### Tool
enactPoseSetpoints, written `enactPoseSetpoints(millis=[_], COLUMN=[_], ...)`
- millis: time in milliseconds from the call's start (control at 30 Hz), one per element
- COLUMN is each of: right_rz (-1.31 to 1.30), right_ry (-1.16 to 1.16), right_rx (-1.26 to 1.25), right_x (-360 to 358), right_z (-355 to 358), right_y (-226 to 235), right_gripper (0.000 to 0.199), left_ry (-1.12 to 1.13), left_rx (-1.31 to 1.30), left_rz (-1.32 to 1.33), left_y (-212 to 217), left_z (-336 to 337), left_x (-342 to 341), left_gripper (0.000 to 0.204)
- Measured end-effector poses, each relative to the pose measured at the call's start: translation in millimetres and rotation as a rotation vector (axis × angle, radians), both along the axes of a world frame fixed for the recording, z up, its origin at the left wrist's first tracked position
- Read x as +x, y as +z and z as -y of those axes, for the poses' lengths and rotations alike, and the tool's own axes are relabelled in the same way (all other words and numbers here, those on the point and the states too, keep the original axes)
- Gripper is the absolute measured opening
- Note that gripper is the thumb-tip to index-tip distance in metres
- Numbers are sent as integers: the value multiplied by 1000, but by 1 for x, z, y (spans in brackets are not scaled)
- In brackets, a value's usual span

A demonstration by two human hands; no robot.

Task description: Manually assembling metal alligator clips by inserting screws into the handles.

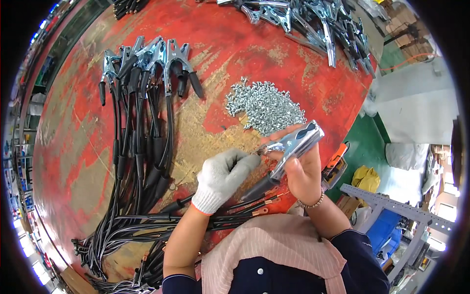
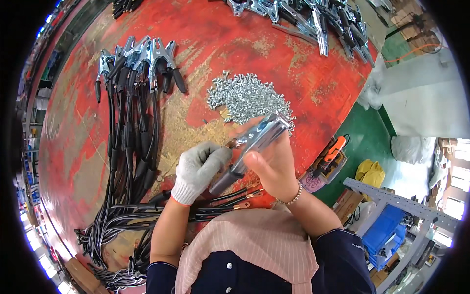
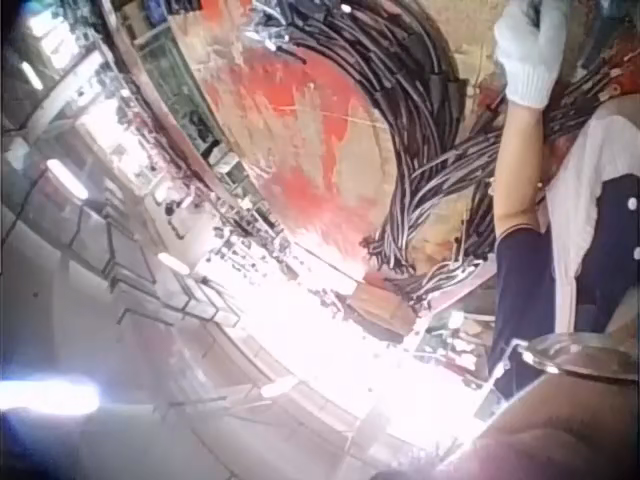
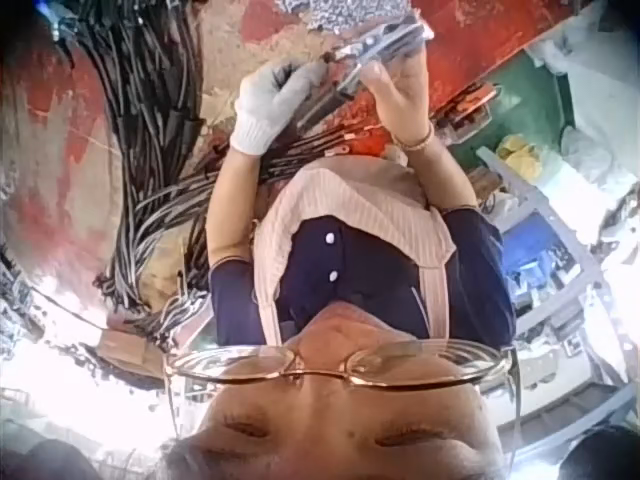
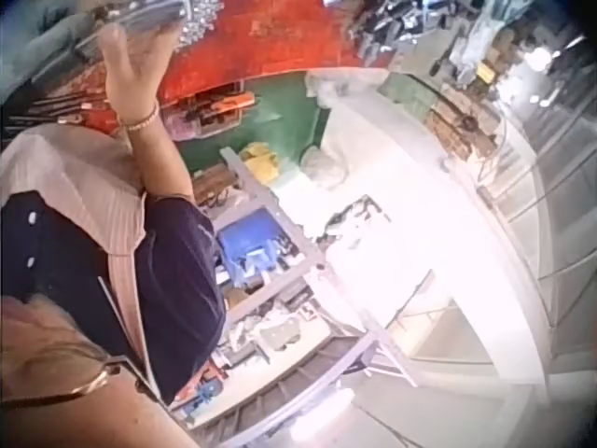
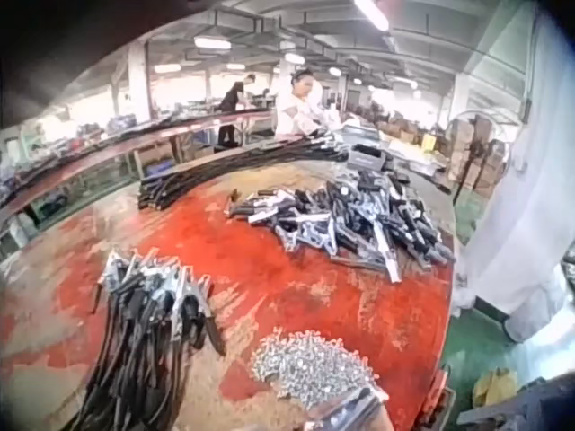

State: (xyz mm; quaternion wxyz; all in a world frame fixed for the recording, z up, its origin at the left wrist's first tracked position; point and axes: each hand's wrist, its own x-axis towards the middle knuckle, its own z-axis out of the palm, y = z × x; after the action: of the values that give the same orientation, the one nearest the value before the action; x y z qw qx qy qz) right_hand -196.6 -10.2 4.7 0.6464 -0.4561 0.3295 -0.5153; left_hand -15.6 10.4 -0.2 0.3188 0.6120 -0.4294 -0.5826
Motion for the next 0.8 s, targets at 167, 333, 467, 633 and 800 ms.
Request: enactPoseSetpoints(millis=[167,333,467,633,800], right_rz=[1,-101,-77,-86,-480], right_ry=[7,85,118,144,-11], right_rx=[53,-33,-29,-16,-288], right_x=[0,-10,-9,-4,2], right_z=[4,6,6,20,63], right_y=[5,-1,-2,9,-8], right_gripper=[48,47,46,49,40], left_ry=[4,-36,29,-147,173], left_rx=[-2,-18,-220,-282,-70], left_rz=[31,65,43,132,-313], left_y=[-3,0,-3,10,-5], left_z=[-1,0,-4,10,20], left_x=[-1,-3,-9,2,14], left_gripper=[21,20,25,28,30])
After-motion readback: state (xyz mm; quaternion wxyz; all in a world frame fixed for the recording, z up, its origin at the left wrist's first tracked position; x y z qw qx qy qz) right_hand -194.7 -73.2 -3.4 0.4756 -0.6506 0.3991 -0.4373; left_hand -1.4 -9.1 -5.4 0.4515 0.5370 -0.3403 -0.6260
